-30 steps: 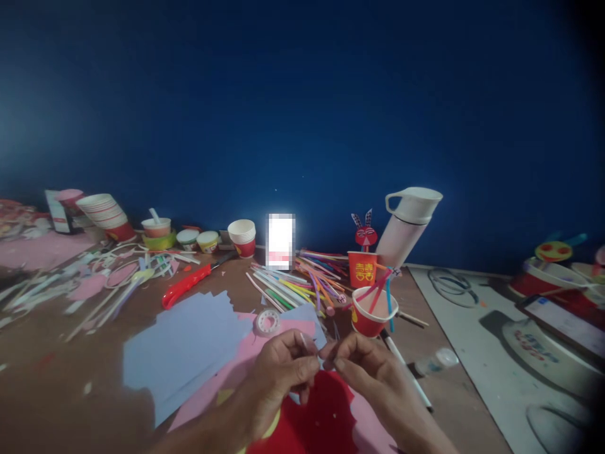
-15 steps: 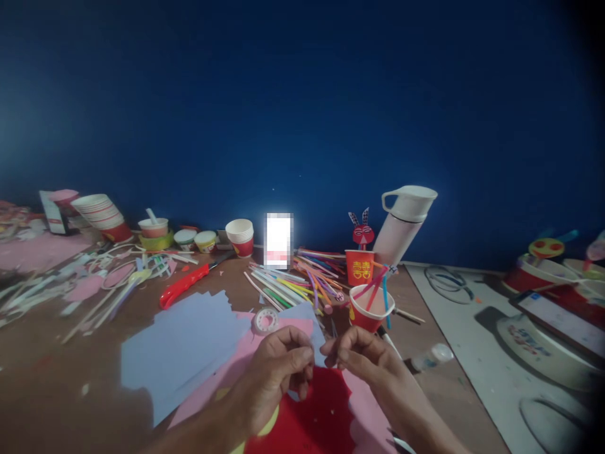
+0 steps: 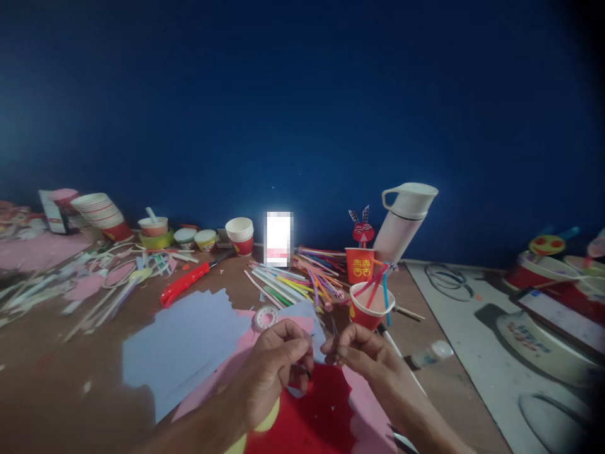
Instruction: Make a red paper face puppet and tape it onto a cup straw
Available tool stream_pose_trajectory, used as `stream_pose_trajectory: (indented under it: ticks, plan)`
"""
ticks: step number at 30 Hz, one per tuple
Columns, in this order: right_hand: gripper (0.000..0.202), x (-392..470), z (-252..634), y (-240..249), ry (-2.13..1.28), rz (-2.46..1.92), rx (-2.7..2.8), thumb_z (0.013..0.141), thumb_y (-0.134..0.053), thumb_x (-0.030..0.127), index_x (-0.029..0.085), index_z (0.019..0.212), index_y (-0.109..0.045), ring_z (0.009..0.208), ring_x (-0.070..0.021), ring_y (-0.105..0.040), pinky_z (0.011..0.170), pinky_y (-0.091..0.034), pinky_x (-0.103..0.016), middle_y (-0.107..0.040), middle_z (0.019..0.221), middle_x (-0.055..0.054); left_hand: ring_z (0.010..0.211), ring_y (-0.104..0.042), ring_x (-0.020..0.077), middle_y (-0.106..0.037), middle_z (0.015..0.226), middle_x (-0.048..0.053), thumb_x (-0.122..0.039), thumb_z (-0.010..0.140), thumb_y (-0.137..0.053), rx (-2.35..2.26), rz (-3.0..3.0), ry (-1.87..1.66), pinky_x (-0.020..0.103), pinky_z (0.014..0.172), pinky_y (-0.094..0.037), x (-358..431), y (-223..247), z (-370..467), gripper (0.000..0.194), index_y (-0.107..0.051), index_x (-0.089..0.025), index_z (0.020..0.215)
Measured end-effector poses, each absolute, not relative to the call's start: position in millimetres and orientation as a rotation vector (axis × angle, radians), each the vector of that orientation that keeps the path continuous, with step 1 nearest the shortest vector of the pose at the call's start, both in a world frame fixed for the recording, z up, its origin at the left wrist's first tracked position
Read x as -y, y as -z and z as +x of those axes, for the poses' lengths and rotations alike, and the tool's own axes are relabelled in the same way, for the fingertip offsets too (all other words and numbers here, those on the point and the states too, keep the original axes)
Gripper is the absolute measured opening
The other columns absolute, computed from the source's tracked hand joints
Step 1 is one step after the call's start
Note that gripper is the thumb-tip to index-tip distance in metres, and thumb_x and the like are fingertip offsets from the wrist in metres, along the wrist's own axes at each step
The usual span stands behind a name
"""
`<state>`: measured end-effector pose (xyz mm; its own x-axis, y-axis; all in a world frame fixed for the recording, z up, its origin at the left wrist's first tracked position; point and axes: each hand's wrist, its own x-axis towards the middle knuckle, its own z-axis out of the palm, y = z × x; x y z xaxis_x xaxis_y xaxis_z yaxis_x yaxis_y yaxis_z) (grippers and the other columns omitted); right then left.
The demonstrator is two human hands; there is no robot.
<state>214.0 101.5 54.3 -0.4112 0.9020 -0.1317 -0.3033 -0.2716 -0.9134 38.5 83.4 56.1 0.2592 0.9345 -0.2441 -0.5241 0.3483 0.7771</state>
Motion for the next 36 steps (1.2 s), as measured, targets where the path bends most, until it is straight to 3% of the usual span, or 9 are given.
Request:
stream_pose_trajectory:
  ticks: [9,15,23,36]
  plan:
    - [0.011,-100,209,-43,-1.923,-0.668,0.970,0.080,-0.065,0.025,0.016,0.080,-0.058,0.072,-0.0130,-0.057,0.069,-0.040,-0.025,-0.067,0.081,-0.004,0.063,-0.055,0.0119,-0.059,0.077,0.001,-0.018,0.074,-0.063,-0.806,0.587,-1.102,0.021,0.045,-0.044,-82,-61,40,0.021,-0.042,-0.018,0.072]
    - [0.015,-100,206,-40,-1.983,-0.616,0.873,0.080,-0.066,0.027,0.015,0.087,-0.060,0.070,-0.0122,-0.059,0.069,-0.043,-0.025,-0.068,0.079,-0.005,0.055,-0.059,0.0085,-0.064,0.087,0.004,-0.021,0.077,-0.062,-0.833,0.538,-1.069,0.017,0.042,-0.043,-83,-61,39,0.018,-0.046,-0.016,0.071]
    - [0.018,-105,210,-32,-1.922,-0.699,1.003,0.076,-0.071,0.029,0.014,0.081,-0.061,0.064,-0.0080,-0.057,0.064,-0.042,-0.019,-0.064,0.067,0.000,0.073,-0.068,0.0166,-0.068,0.092,0.011,-0.011,0.081,-0.057,-0.860,0.353,-1.040,0.022,0.052,-0.052,-85,-65,36,0.015,-0.043,-0.017,0.079]
    - [0.021,-113,218,-22,-2.086,-0.506,0.962,0.076,-0.070,0.030,0.013,0.084,-0.063,0.062,-0.0093,-0.058,0.060,-0.045,-0.021,-0.064,0.072,-0.003,0.082,-0.068,0.0203,-0.069,0.095,0.014,-0.015,0.085,-0.053,-0.806,0.467,-1.045,0.027,0.066,-0.052,-82,-64,36,0.012,-0.042,-0.017,0.080]
